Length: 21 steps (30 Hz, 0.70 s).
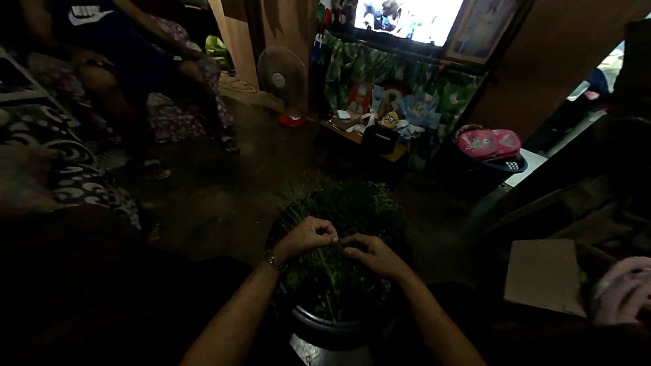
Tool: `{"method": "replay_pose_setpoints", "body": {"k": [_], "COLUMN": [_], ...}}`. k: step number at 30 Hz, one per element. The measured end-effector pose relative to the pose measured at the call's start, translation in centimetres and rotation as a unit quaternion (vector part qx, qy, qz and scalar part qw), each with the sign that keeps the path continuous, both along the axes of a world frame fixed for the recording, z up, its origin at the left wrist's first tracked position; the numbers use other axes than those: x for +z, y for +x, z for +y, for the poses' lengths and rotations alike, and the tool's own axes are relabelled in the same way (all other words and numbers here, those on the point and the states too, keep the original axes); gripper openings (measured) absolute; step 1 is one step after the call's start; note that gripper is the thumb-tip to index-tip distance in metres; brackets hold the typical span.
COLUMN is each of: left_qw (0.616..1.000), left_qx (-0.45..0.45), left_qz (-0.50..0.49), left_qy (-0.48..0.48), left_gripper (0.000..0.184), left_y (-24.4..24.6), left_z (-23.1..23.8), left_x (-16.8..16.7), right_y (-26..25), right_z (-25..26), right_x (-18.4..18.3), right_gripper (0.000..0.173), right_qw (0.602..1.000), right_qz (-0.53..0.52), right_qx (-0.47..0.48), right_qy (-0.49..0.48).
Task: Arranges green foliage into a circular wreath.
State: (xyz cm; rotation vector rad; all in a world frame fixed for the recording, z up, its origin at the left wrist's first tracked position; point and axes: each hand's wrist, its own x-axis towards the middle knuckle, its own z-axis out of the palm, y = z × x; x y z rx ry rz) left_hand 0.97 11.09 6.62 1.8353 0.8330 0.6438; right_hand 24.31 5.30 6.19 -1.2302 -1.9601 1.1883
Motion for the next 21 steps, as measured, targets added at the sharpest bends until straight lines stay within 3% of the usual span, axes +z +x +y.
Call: {"method": "replay_pose_setpoints", "body": {"k": [2, 6, 10, 14, 21], "left_qw": [1.0, 0.998, 0.999, 0.998, 0.999], "left_qx": [0.007, 0.029, 0.009, 0.055, 0.043], "left_qz": [-0.006, -0.046, -0.034, -0.018, 0.019], "left_qy": [0.007, -0.01, -0.041, -0.034, 0.005], "left_gripper": [0.008, 0.007, 0.017, 0.012, 0.017], "left_y": [-0.1, -0.2, 0.6, 1.7, 1.7], "left_z": [0.1, 0.0, -0.5, -1.0, -0.9], "left_x": [0.1, -0.1, -0.4, -0.3, -0.4], "right_y": [-0.4, -0.6, -1.2, -1.6, -1.5], "right_z": [-0.1, -0.2, -0.2, -0.3, -0.3], "right_x": [-0.1, -0.2, -0.8, -1.1, -1.8], "right_gripper": [0.026, 0.019, 0.019, 0.018, 0.017], "right_qw": [1.0, 0.997, 0.991, 0.983, 0.973], "right_qz": [0.008, 0.052, 0.031, 0.02, 0.025], "right_qx": [0.015, -0.048, -0.118, -0.153, -0.138], "right_qy": [-0.003, 0.011, 0.055, 0.097, 0.185]}}
